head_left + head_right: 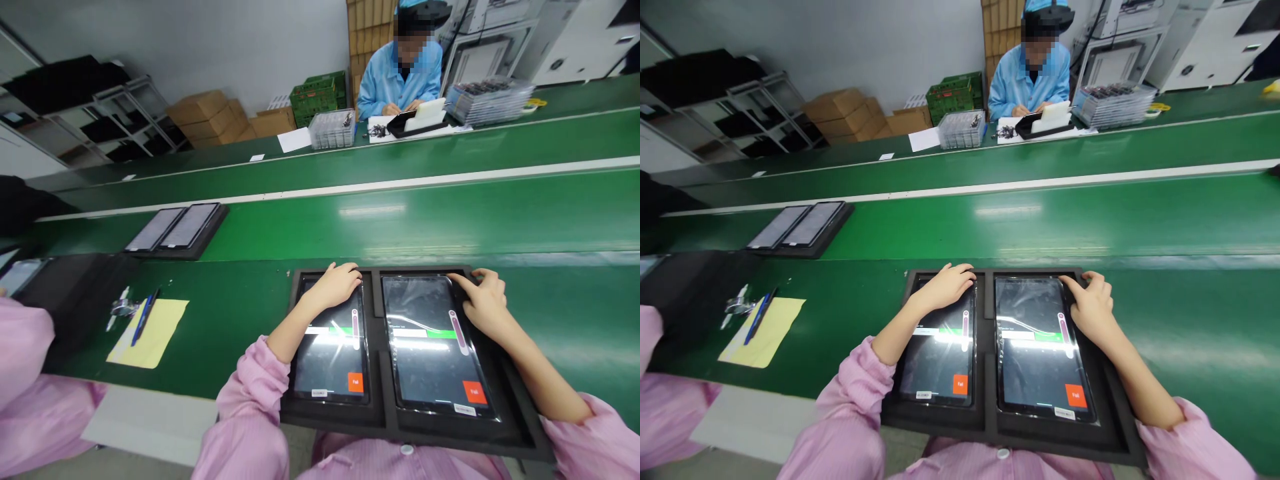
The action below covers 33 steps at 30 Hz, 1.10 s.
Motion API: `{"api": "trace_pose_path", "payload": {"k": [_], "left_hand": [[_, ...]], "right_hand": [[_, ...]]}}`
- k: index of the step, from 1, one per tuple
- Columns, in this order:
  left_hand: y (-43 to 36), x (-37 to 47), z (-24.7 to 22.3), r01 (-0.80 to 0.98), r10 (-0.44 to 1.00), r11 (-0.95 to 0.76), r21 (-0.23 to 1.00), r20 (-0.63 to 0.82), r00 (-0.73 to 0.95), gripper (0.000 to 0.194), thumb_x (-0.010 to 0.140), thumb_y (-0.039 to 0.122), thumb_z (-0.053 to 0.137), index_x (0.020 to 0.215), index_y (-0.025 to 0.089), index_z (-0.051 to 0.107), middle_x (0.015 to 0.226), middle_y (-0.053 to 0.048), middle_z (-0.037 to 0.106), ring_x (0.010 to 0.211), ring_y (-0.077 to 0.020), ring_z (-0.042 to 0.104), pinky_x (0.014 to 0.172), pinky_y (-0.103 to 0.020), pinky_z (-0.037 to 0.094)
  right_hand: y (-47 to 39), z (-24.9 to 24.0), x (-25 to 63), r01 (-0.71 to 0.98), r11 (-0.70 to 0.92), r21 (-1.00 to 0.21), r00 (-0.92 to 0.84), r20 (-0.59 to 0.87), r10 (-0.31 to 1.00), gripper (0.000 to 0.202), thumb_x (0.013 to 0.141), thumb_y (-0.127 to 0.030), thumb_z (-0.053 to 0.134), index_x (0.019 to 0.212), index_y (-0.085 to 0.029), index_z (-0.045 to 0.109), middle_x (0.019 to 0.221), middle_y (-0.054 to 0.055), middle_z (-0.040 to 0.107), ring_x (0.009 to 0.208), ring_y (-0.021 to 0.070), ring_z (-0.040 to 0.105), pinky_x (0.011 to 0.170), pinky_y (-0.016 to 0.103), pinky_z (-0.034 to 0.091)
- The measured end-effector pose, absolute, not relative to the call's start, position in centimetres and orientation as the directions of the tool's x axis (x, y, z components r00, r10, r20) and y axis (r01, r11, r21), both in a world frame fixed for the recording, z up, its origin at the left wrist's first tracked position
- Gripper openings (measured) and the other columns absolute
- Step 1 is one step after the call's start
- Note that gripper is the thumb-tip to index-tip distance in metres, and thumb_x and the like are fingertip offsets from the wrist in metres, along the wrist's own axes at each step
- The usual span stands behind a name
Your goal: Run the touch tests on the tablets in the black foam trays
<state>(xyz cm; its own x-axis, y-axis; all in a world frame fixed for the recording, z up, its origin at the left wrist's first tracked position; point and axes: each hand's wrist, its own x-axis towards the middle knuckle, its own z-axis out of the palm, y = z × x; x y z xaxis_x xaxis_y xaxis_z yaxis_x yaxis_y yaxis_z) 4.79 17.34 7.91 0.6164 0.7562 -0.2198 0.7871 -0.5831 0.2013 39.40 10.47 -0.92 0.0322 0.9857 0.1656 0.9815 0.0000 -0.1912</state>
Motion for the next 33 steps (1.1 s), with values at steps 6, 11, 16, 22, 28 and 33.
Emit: {"api": "trace_pose_path", "payload": {"k": [6, 11, 16, 22, 28, 33], "left_hand": [[17.7, 5.0, 8.0, 0.794, 0.761, -0.571, 0.208, -0.228, 0.607, 0.038, 0.106, 0.025, 0.031, 0.118, 0.017, 0.066, 0.141, -0.014, 0.058, 0.134, -0.0239, 0.055, 0.117, -0.053, 0.037], [16.5, 5.1, 7.7, 0.803, 0.780, -0.571, 0.172, -0.191, 0.595, 0.034, 0.102, 0.039, 0.048, 0.123, 0.016, 0.060, 0.144, -0.017, 0.054, 0.139, -0.0288, 0.048, 0.121, -0.058, 0.029], [15.8, 5.0, 7.1, 0.791, 0.766, -0.602, 0.109, -0.204, 0.610, 0.059, 0.090, 0.053, 0.065, 0.132, 0.013, 0.052, 0.154, -0.024, 0.042, 0.148, -0.0374, 0.034, 0.122, -0.065, 0.023], [15.3, 6.1, 6.3, 0.844, 0.827, -0.529, 0.088, -0.171, 0.536, 0.057, 0.085, 0.046, 0.069, 0.129, 0.012, 0.053, 0.149, -0.023, 0.046, 0.144, -0.0372, 0.039, 0.123, -0.064, 0.020], [16.6, 4.5, 7.0, 0.778, 0.748, -0.604, 0.174, -0.213, 0.629, 0.060, 0.089, 0.048, 0.067, 0.136, 0.015, 0.050, 0.157, -0.022, 0.040, 0.150, -0.0346, 0.033, 0.124, -0.063, 0.020], [18.7, -0.9, 9.9, 0.793, 0.687, -0.551, 0.260, -0.398, 0.608, 0.057, 0.090, 0.045, 0.068, 0.142, 0.029, 0.051, 0.164, -0.014, 0.035, 0.154, -0.0303, 0.030, 0.125, -0.060, 0.018]], "right_hand": [[10.7, -1.0, 39.4, 0.980, -0.014, -0.200, 0.048, 0.171, 0.984, 0.066, 0.071, -0.005, 0.057, 0.133, -0.027, 0.066, 0.125, 0.015, 0.037, 0.106, 0.0368, 0.047, 0.083, 0.047, 0.052], [10.3, -0.7, 39.0, 0.979, -0.015, -0.204, 0.053, 0.179, 0.982, 0.064, 0.074, -0.002, 0.050, 0.133, -0.023, 0.065, 0.126, 0.016, 0.036, 0.106, 0.0353, 0.049, 0.082, 0.046, 0.051], [10.3, -0.7, 39.0, 0.979, -0.016, -0.203, 0.056, 0.194, 0.979, 0.056, 0.075, -0.002, 0.051, 0.127, -0.020, 0.066, 0.124, 0.015, 0.038, 0.103, 0.0334, 0.050, 0.080, 0.044, 0.051], [10.5, -0.8, 39.0, 0.983, -0.019, -0.181, 0.056, 0.200, 0.978, 0.056, 0.075, -0.001, 0.053, 0.125, -0.022, 0.068, 0.123, 0.015, 0.039, 0.102, 0.0345, 0.050, 0.078, 0.044, 0.052], [10.6, -1.5, 39.6, 0.975, 0.014, -0.220, 0.035, 0.217, 0.976, 0.060, 0.073, -0.003, 0.055, 0.127, -0.023, 0.068, 0.123, 0.014, 0.040, 0.104, 0.0349, 0.050, 0.082, 0.047, 0.054], [10.8, -2.0, 40.2, 0.975, 0.065, -0.210, -0.023, 0.199, 0.980, 0.063, 0.073, -0.003, 0.055, 0.132, -0.022, 0.066, 0.125, 0.016, 0.040, 0.107, 0.0347, 0.049, 0.086, 0.048, 0.053]]}}
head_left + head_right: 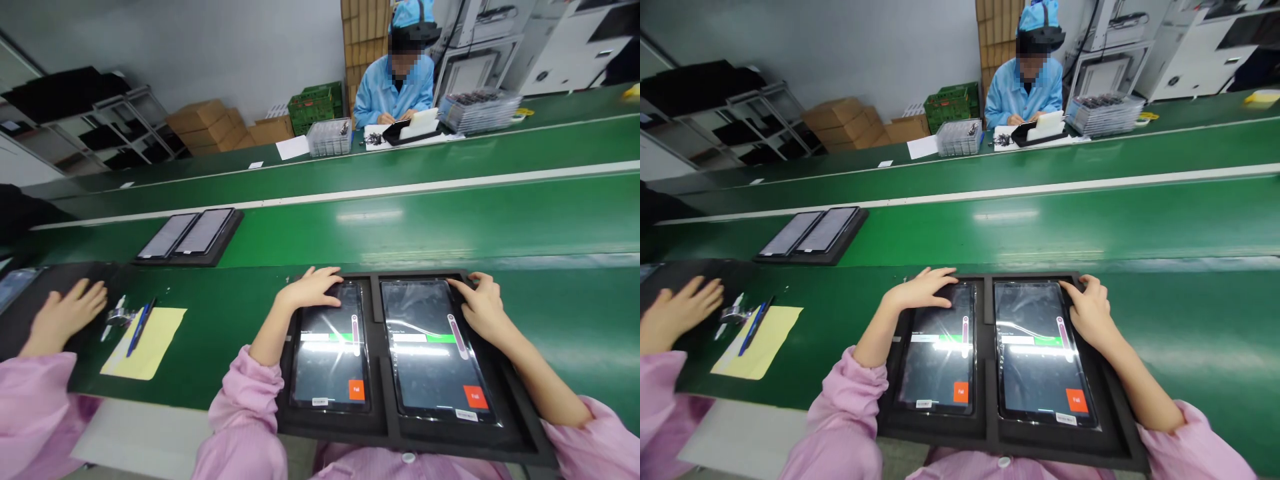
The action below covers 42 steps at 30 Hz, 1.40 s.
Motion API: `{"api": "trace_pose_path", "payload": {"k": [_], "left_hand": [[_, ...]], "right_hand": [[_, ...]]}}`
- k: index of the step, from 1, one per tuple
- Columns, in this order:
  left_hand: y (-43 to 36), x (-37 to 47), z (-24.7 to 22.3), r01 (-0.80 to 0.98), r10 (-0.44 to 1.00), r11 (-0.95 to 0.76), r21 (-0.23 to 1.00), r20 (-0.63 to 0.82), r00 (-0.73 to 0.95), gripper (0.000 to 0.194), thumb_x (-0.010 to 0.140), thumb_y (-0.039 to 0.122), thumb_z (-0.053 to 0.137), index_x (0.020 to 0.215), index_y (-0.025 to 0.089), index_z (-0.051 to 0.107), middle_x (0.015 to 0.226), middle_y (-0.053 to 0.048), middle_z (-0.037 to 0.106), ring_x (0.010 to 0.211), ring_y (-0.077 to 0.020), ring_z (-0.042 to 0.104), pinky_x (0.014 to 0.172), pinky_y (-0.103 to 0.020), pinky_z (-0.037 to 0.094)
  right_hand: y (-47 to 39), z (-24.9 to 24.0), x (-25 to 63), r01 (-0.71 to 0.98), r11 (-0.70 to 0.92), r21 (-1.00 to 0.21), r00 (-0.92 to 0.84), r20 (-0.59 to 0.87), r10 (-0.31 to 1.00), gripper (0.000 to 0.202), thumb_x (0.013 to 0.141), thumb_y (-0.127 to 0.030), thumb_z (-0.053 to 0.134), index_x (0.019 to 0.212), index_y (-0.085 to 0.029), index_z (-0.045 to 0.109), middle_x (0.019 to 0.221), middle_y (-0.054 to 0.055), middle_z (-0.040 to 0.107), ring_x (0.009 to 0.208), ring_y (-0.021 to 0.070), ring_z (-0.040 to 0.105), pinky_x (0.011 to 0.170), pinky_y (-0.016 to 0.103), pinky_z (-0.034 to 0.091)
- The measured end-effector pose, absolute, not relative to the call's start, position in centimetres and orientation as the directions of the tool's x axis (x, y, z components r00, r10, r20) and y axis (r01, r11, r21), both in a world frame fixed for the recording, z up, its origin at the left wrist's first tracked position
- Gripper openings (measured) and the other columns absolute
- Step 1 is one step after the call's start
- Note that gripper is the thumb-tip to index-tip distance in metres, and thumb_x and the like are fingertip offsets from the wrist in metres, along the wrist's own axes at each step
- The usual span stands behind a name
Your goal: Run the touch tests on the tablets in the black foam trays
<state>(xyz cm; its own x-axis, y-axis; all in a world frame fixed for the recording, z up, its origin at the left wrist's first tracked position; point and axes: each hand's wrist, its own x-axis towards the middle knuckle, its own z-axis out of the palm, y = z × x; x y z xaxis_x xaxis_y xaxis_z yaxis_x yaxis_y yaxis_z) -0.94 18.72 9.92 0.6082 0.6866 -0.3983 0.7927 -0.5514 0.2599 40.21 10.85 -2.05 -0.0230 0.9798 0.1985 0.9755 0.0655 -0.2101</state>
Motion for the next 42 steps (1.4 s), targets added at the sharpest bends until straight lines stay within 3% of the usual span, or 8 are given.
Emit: {"api": "trace_pose_path", "payload": {"k": [3, 6, 10, 14, 22, 31, 36, 42], "left_hand": [[18.8, -2.6, 10.9, 0.896, 0.740, -0.418, 0.149, -0.516, 0.431, 0.073, 0.078, 0.039, 0.081, 0.144, 0.032, 0.050, 0.164, -0.017, 0.033, 0.153, -0.0384, 0.029, 0.119, -0.071, 0.021], [18.2, -2.0, 10.5, 0.890, 0.733, -0.441, 0.116, -0.525, 0.432, 0.091, 0.065, 0.038, 0.091, 0.143, 0.026, 0.045, 0.161, -0.021, 0.033, 0.151, -0.0423, 0.030, 0.115, -0.076, 0.025], [17.6, -0.3, 8.7, 0.861, 0.775, -0.509, -0.013, -0.443, 0.451, 0.098, 0.056, 0.041, 0.096, 0.133, 0.016, 0.043, 0.147, -0.027, 0.045, 0.142, -0.0442, 0.040, 0.115, -0.074, 0.027], [17.5, -0.3, 7.6, 0.824, 0.766, -0.565, -0.034, -0.394, 0.508, 0.103, 0.052, 0.041, 0.098, 0.133, 0.015, 0.039, 0.146, -0.030, 0.046, 0.140, -0.0450, 0.044, 0.117, -0.066, 0.030], [17.3, 0.5, 8.4, 0.763, 0.736, -0.642, -0.076, -0.342, 0.585, 0.102, 0.046, 0.040, 0.101, 0.129, 0.011, 0.050, 0.152, -0.033, 0.041, 0.147, -0.0437, 0.036, 0.121, -0.067, 0.023], [17.4, 1.1, 8.9, 0.721, 0.691, -0.692, 0.007, -0.283, 0.665, 0.086, 0.050, 0.044, 0.099, 0.119, 0.015, 0.057, 0.150, -0.025, 0.045, 0.145, -0.0405, 0.038, 0.121, -0.069, 0.021], [17.7, 1.1, 9.2, 0.759, 0.694, -0.648, 0.062, -0.362, 0.622, 0.087, 0.053, 0.040, 0.098, 0.125, 0.015, 0.055, 0.151, -0.023, 0.044, 0.144, -0.0387, 0.040, 0.122, -0.063, 0.025], [18.0, 1.1, 9.5, 0.774, 0.700, -0.627, 0.085, -0.376, 0.608, 0.088, 0.052, 0.041, 0.099, 0.124, 0.016, 0.054, 0.147, -0.020, 0.047, 0.141, -0.0359, 0.044, 0.124, -0.062, 0.022]], "right_hand": [[10.9, -1.2, 40.2, 0.983, 0.050, -0.178, -0.018, 0.177, 0.984, 0.058, 0.079, -0.004, 0.052, 0.131, -0.023, 0.067, 0.124, 0.016, 0.041, 0.109, 0.0346, 0.049, 0.085, 0.046, 0.052], [10.9, 0.6, 39.4, 0.993, 0.068, -0.100, -0.044, 0.228, 0.973, 0.044, 0.089, -0.010, 0.052, 0.128, -0.023, 0.068, 0.126, 0.016, 0.045, 0.113, 0.0371, 0.047, 0.088, 0.050, 0.049], [11.4, 3.5, 35.8, 0.932, 0.357, -0.065, -0.336, 0.219, 0.916, 0.018, 0.097, -0.022, 0.063, 0.114, -0.019, 0.068, 0.118, 0.014, 0.052, 0.108, 0.0345, 0.050, 0.092, 0.049, 0.044], [12.7, 5.0, 31.0, 0.812, 0.574, -0.104, -0.562, 0.124, 0.818, 0.038, 0.087, -0.035, 0.086, 0.113, -0.016, 0.064, 0.112, 0.012, 0.058, 0.107, 0.0341, 0.053, 0.096, 0.048, 0.041], [15.4, 5.3, 27.1, 0.889, 0.453, -0.065, -0.456, -0.041, 0.889, 0.061, 0.068, -0.047, 0.101, 0.104, -0.013, 0.065, 0.110, 0.016, 0.055, 0.107, 0.0376, 0.052, 0.089, 0.047, 0.045], [15.1, 5.6, 27.8, 0.929, 0.369, 0.023, -0.368, -0.054, 0.928, 0.072, 0.057, -0.056, 0.105, 0.102, -0.014, 0.068, 0.106, 0.014, 0.055, 0.105, 0.0367, 0.050, 0.090, 0.049, 0.041], [15.1, 5.0, 28.7, 0.943, 0.331, 0.025, -0.330, -0.042, 0.943, 0.069, 0.058, -0.058, 0.103, 0.101, -0.017, 0.069, 0.105, 0.013, 0.055, 0.102, 0.0359, 0.051, 0.090, 0.053, 0.041], [9.7, 5.2, 29.8, 0.893, 0.450, 0.000, -0.439, 0.215, 0.872, 0.058, 0.077, -0.031, 0.094, 0.125, -0.017, 0.065, 0.125, 0.017, 0.054, 0.114, 0.0379, 0.049, 0.106, 0.062, 0.029]]}}
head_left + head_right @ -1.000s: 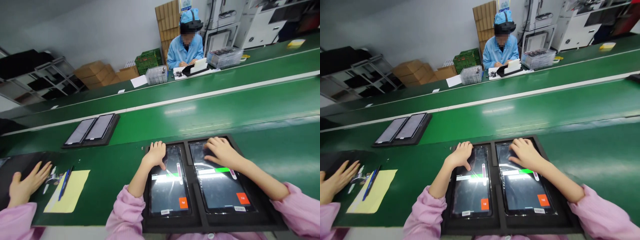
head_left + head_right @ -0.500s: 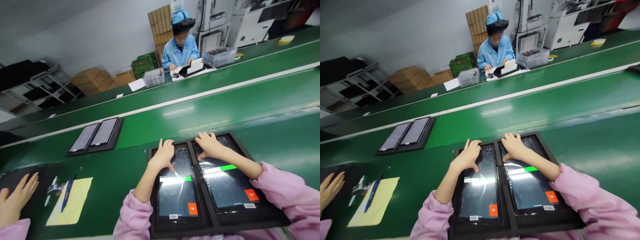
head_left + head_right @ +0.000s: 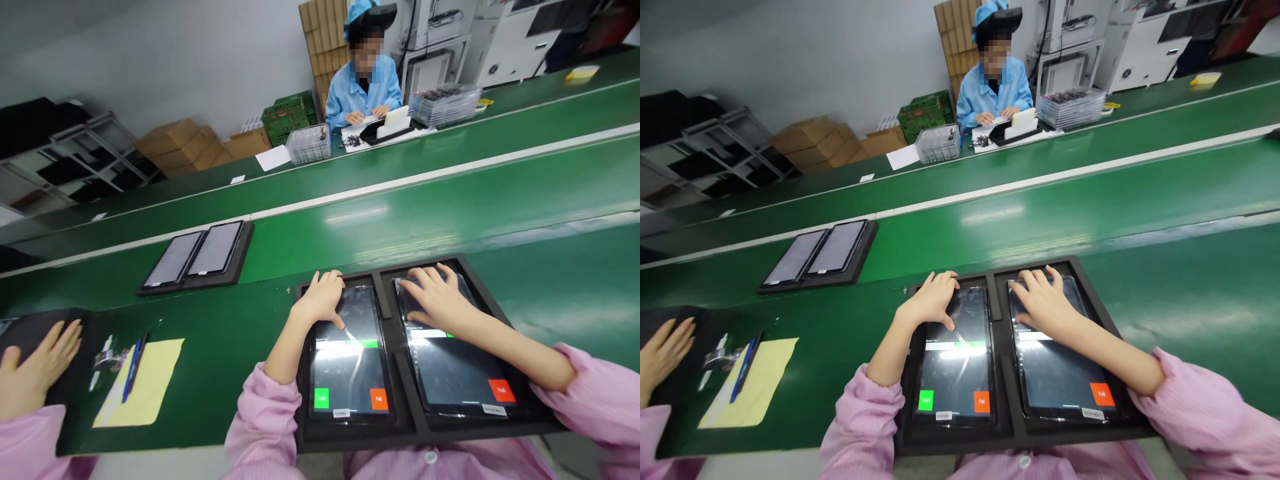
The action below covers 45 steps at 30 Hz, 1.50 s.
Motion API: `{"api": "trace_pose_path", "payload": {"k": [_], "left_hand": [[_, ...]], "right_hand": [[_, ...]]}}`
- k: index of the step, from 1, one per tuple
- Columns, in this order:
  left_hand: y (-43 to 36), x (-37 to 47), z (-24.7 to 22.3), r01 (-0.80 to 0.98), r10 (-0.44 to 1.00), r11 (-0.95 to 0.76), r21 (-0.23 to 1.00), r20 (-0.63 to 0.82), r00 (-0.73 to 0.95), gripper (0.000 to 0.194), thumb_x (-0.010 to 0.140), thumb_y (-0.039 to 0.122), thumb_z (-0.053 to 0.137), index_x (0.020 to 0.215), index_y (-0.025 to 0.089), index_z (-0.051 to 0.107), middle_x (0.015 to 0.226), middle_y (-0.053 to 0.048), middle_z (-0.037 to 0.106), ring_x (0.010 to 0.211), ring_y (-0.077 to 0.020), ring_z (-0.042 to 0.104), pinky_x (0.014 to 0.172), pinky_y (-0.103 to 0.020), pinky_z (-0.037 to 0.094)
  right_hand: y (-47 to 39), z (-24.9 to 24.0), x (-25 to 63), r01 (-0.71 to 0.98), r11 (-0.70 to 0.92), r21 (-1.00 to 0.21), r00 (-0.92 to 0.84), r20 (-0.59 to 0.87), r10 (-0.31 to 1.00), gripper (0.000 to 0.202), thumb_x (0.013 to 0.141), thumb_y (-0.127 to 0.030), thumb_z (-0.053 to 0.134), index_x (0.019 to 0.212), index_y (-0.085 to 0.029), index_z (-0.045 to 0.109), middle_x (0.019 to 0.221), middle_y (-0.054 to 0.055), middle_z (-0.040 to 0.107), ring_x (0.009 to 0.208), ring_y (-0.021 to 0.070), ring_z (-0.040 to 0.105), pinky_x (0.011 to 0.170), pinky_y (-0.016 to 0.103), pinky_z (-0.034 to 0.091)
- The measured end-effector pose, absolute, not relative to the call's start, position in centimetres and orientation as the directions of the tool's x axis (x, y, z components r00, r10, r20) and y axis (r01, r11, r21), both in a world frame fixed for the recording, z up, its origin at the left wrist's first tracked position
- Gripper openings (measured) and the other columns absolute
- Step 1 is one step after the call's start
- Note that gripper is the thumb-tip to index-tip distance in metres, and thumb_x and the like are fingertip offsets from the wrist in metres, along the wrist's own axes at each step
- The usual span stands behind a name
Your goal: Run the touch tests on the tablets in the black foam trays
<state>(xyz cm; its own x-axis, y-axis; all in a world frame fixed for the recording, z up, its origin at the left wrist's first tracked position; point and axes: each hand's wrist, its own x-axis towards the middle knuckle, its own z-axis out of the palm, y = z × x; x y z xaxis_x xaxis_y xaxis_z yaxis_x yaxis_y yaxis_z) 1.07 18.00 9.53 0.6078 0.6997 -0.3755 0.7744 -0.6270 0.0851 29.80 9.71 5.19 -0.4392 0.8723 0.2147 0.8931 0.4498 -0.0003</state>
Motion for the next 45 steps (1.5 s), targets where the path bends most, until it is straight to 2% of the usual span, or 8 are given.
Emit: {"api": "trace_pose_path", "payload": {"k": [8, 13, 18, 25, 29, 33, 40, 45], "left_hand": [[17.5, 0.4, 9.2, 0.840, 0.745, -0.533, 0.100, -0.415, 0.522, 0.092, 0.056, 0.040, 0.097, 0.132, 0.018, 0.048, 0.145, -0.020, 0.047, 0.140, -0.0399, 0.042, 0.119, -0.069, 0.024], [17.1, 1.5, 9.4, 0.803, 0.720, -0.568, 0.178, -0.366, 0.590, 0.081, 0.077, 0.050, 0.084, 0.138, 0.016, 0.044, 0.160, -0.027, 0.028, 0.153, -0.0427, 0.021, 0.120, -0.070, 0.020], [15.9, 3.9, 8.7, 0.596, 0.592, -0.774, 0.213, -0.091, 0.801, 0.039, 0.096, 0.038, 0.065, 0.128, 0.019, 0.053, 0.148, -0.016, 0.045, 0.142, -0.0317, 0.041, 0.119, -0.052, 0.036], [16.0, 4.3, 7.1, 0.613, 0.605, -0.773, 0.164, -0.101, 0.790, 0.030, 0.102, 0.032, 0.054, 0.127, 0.015, 0.052, 0.132, -0.013, 0.058, 0.121, -0.0277, 0.055, 0.105, -0.042, 0.048], [16.4, 4.4, 7.8, 0.626, 0.608, -0.768, 0.132, -0.157, 0.778, 0.029, 0.105, 0.031, 0.044, 0.128, 0.016, 0.053, 0.133, -0.010, 0.060, 0.117, -0.0269, 0.056, 0.100, -0.041, 0.049], [16.7, 4.6, 8.6, 0.662, 0.636, -0.745, 0.083, -0.210, 0.742, 0.030, 0.105, 0.024, 0.036, 0.125, 0.019, 0.058, 0.126, -0.008, 0.064, 0.109, -0.0262, 0.059, 0.093, -0.042, 0.052], [17.1, 3.7, 8.4, 0.646, 0.616, -0.743, 0.175, -0.200, 0.762, 0.046, 0.093, 0.008, 0.037, 0.129, 0.019, 0.062, 0.129, -0.009, 0.063, 0.114, -0.0243, 0.059, 0.103, -0.041, 0.051], [16.5, 3.0, 8.4, 0.625, 0.596, -0.737, 0.259, -0.188, 0.781, 0.052, 0.085, 0.005, 0.040, 0.126, 0.022, 0.066, 0.141, -0.011, 0.056, 0.129, -0.0252, 0.053, 0.113, -0.042, 0.047]], "right_hand": [[-2.3, 5.6, 22.5, 0.606, 0.723, -0.330, -0.597, 0.412, 0.688, 0.021, 0.095, -0.026, 0.074, 0.113, -0.022, 0.066, 0.121, 0.011, 0.059, 0.111, 0.0316, 0.053, 0.109, 0.056, 0.028], [-3.1, 3.9, 15.5, 0.592, 0.757, -0.278, -0.687, 0.317, 0.654, 0.065, 0.089, -0.064, 0.084, 0.134, -0.022, 0.062, 0.143, 0.020, 0.049, 0.124, 0.0390, 0.046, 0.110, 0.062, 0.028], [-2.7, 4.0, 15.2, 0.564, 0.798, -0.213, -0.738, 0.305, 0.603, 0.076, 0.093, -0.081, 0.065, 0.141, -0.022, 0.059, 0.150, 0.019, 0.043, 0.130, 0.0389, 0.042, 0.116, 0.064, 0.015], [-5.1, 3.2, 25.7, 0.709, 0.661, -0.246, -0.489, 0.504, 0.712, 0.033, 0.110, -0.045, 0.052, 0.122, -0.020, 0.069, 0.134, 0.018, 0.054, 0.118, 0.0341, 0.050, 0.117, 0.059, 0.012], [-6.1, 3.1, 30.7, 0.762, 0.613, -0.209, -0.490, 0.432, 0.757, 0.040, 0.112, -0.050, 0.039, 0.118, -0.028, 0.072, 0.147, 0.016, 0.045, 0.121, 0.0385, 0.048, 0.111, 0.067, 0.014], [-3.8, 3.2, 34.3, 0.910, 0.348, -0.224, -0.229, 0.429, 0.874, 0.048, 0.111, -0.045, 0.031, 0.112, -0.022, 0.073, 0.132, 0.017, 0.053, 0.111, 0.0378, 0.054, 0.094, 0.056, 0.040], [0.9, 1.7, 37.5, 0.997, 0.012, 0.081, -0.035, 0.289, 0.957, 0.035, 0.088, -0.005, 0.047, 0.106, -0.014, 0.075, 0.129, 0.018, 0.055, 0.100, 0.0332, 0.058, 0.070, 0.041, 0.048], [4.6, -1.7, 38.7, 0.980, 0.081, -0.182, -0.008, 0.368, 0.930, 0.044, 0.075, -0.004, 0.050, 0.106, -0.017, 0.078, 0.126, 0.016, 0.050, 0.106, 0.0341, 0.055, 0.083, 0.045, 0.052]]}}
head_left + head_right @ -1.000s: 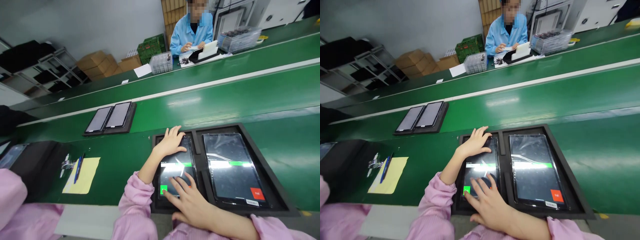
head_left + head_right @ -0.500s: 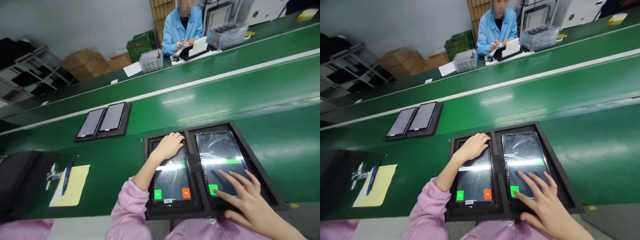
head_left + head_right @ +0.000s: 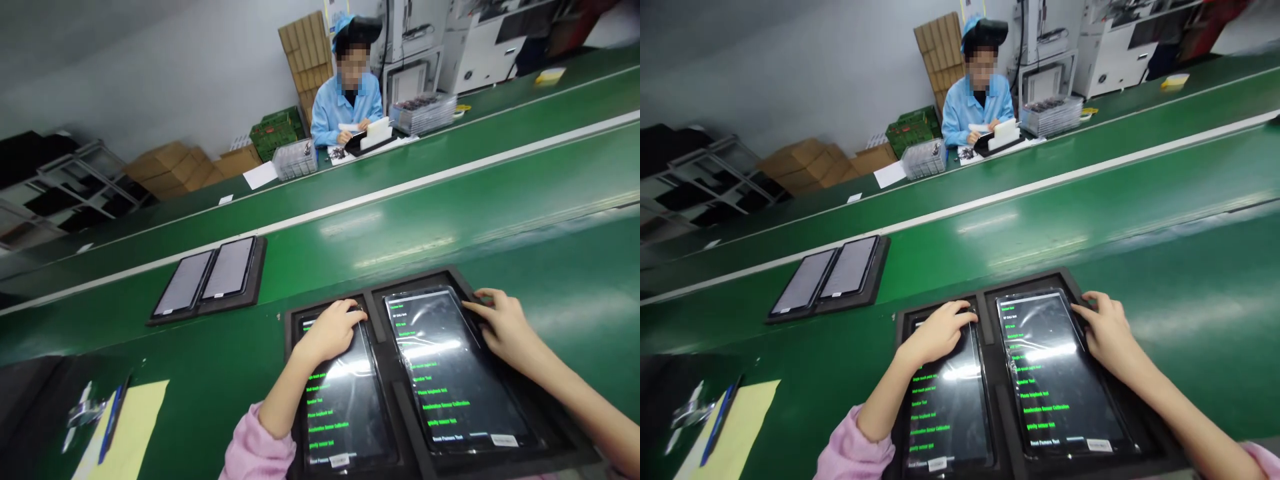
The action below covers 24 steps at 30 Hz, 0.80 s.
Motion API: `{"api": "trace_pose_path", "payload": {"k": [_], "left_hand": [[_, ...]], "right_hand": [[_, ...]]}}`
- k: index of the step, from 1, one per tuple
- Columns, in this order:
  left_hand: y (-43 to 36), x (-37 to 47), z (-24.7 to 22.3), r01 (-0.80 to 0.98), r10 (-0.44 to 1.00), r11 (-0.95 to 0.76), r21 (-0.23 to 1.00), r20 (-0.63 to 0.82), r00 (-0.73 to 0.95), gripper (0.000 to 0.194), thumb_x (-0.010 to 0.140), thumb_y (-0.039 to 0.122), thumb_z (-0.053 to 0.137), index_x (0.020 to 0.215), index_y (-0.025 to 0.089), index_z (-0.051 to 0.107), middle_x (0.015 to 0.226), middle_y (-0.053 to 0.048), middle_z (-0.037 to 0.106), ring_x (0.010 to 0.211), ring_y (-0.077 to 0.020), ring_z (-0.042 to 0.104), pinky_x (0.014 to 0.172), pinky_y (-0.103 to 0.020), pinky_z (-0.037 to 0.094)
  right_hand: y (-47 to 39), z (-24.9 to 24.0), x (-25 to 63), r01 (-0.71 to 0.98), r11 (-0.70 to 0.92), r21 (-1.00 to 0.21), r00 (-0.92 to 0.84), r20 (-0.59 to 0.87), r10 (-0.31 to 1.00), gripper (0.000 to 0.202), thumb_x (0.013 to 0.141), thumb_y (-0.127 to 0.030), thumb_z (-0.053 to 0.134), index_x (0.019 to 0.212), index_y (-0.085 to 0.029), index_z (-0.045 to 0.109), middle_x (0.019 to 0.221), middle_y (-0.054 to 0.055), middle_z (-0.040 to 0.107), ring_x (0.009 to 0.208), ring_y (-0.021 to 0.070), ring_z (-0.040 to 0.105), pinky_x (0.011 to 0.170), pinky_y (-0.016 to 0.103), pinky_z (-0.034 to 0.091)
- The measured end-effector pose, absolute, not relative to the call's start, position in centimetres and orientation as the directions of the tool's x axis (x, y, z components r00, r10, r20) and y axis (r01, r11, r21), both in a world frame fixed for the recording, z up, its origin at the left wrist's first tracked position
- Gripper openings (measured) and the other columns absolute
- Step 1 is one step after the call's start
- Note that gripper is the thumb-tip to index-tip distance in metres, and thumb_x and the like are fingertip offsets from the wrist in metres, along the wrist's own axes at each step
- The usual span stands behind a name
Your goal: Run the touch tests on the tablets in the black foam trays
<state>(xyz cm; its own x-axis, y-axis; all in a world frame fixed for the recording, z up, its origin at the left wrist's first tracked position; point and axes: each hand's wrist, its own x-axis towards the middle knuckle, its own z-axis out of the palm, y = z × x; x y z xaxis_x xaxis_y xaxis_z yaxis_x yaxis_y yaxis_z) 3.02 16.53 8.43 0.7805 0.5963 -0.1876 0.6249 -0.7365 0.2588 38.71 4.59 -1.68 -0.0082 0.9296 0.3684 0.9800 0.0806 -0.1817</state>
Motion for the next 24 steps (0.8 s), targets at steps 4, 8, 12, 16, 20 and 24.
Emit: {"api": "trace_pose_path", "payload": {"k": [4, 8, 12, 16, 20, 24], "left_hand": [[16.3, 3.4, 8.5, 0.658, 0.619, -0.716, 0.233, -0.222, 0.753, 0.050, 0.086, 0.005, 0.041, 0.125, 0.023, 0.067, 0.139, -0.011, 0.056, 0.129, -0.0264, 0.051, 0.112, -0.043, 0.047], [16.1, 4.0, 8.6, 0.689, 0.647, -0.701, 0.181, -0.244, 0.722, 0.046, 0.087, 0.002, 0.038, 0.116, 0.020, 0.068, 0.136, -0.013, 0.057, 0.126, -0.0287, 0.050, 0.107, -0.045, 0.050], [16.0, 4.1, 8.8, 0.694, 0.647, -0.684, 0.224, -0.251, 0.720, 0.045, 0.086, 0.000, 0.036, 0.112, 0.019, 0.067, 0.137, -0.013, 0.056, 0.128, -0.0283, 0.048, 0.109, -0.044, 0.049], [16.6, 3.8, 8.9, 0.686, 0.644, -0.666, 0.293, -0.238, 0.727, 0.040, 0.090, 0.002, 0.036, 0.109, 0.019, 0.067, 0.131, -0.012, 0.059, 0.124, -0.0256, 0.052, 0.109, -0.043, 0.049], [16.4, 3.7, 10.2, 0.694, 0.660, -0.607, 0.387, -0.239, 0.712, 0.035, 0.097, 0.016, 0.045, 0.131, 0.018, 0.056, 0.138, -0.013, 0.058, 0.132, -0.0270, 0.052, 0.116, -0.050, 0.044], [12.0, 3.9, 11.9, 0.596, 0.541, -0.732, 0.330, -0.250, 0.803, 0.061, 0.093, 0.037, 0.065, 0.147, 0.019, 0.044, 0.158, -0.020, 0.040, 0.149, -0.0401, 0.034, 0.118, -0.071, 0.031]], "right_hand": [[7.5, -3.9, 39.2, 0.927, 0.109, -0.360, 0.062, 0.432, 0.900, 0.048, 0.069, -0.005, 0.048, 0.101, -0.020, 0.080, 0.115, 0.014, 0.045, 0.107, 0.0330, 0.053, 0.094, 0.049, 0.049], [7.9, -4.0, 38.3, 0.935, 0.093, -0.341, 0.080, 0.463, 0.883, 0.052, 0.069, -0.004, 0.049, 0.109, -0.020, 0.079, 0.116, 0.015, 0.044, 0.105, 0.0342, 0.051, 0.094, 0.053, 0.050], [7.4, -3.5, 37.7, 0.949, 0.025, -0.314, 0.115, 0.421, 0.900, 0.049, 0.071, -0.003, 0.053, 0.109, -0.022, 0.078, 0.126, 0.014, 0.045, 0.109, 0.0354, 0.049, 0.095, 0.056, 0.050], [7.5, -3.6, 38.1, 0.947, -0.020, -0.320, 0.149, 0.384, 0.911, 0.046, 0.071, -0.003, 0.057, 0.107, -0.023, 0.078, 0.128, 0.014, 0.045, 0.110, 0.0360, 0.050, 0.096, 0.057, 0.050], [7.8, -3.7, 38.2, 0.939, 0.018, -0.344, 0.130, 0.403, 0.906, 0.046, 0.074, -0.002, 0.054, 0.105, -0.023, 0.079, 0.128, 0.014, 0.045, 0.112, 0.0350, 0.051, 0.099, 0.056, 0.049], [7.6, -3.7, 38.0, 0.940, -0.027, -0.340, 0.164, 0.381, 0.910, 0.044, 0.077, -0.004, 0.052, 0.107, -0.025, 0.077, 0.128, 0.014, 0.047, 0.107, 0.0351, 0.053, 0.089, 0.054, 0.053]]}}
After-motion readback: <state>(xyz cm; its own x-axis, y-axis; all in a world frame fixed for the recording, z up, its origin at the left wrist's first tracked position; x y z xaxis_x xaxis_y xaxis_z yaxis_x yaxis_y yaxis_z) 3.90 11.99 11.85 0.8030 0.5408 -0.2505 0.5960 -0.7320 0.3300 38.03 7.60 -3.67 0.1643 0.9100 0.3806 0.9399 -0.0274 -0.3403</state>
